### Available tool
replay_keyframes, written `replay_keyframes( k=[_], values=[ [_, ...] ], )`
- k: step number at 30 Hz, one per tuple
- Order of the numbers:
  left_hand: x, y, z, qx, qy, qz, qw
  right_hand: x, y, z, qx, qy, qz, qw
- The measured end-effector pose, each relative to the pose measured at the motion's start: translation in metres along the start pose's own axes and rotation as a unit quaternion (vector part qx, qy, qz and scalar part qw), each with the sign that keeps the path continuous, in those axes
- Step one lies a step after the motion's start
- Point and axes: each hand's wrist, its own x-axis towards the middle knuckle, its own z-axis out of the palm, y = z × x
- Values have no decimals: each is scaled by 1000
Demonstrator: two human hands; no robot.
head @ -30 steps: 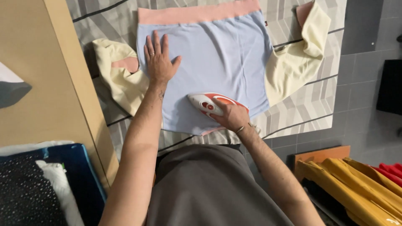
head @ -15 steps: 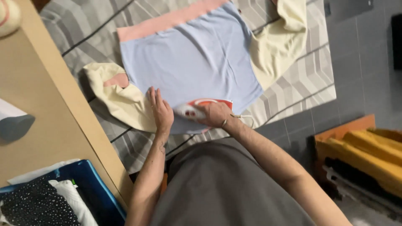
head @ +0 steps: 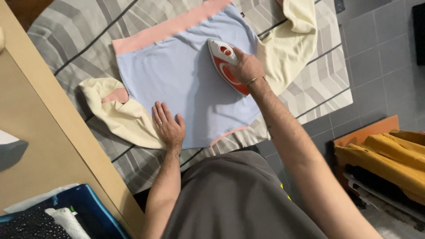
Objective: A person irons a light blue and yellow sweatshirt on an ironing board and then folds it into a neat square.
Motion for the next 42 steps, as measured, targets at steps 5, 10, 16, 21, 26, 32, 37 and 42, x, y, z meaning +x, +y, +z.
replay_keyframes(
  k=[5,10,16,21,26,32,37,42],
  values=[
    [5,2,-2,0,5,-6,1000,-38,-29,-18,-53,-112,-92,988],
    [5,2,-1,-2,-4,-11,1000,-33,-55,-41,-68,-141,-82,984],
    [8,5,-13,-26,-41,-27,998,45,-35,-22,-48,-9,-41,998],
    [7,5,-13,-23,-45,-26,998,17,-39,-25,-92,-33,-122,988],
    [5,1,2,6,16,-10,1000,-38,-60,-54,-67,-127,-104,984],
    [5,1,-1,1,25,1,1000,58,40,-10,-69,57,-129,988],
    [7,2,-3,1,27,6,1000,78,45,-16,-15,53,-5,998],
    [7,3,-3,0,29,-4,1000,-6,12,-33,-6,-53,-70,996]
  ],
)
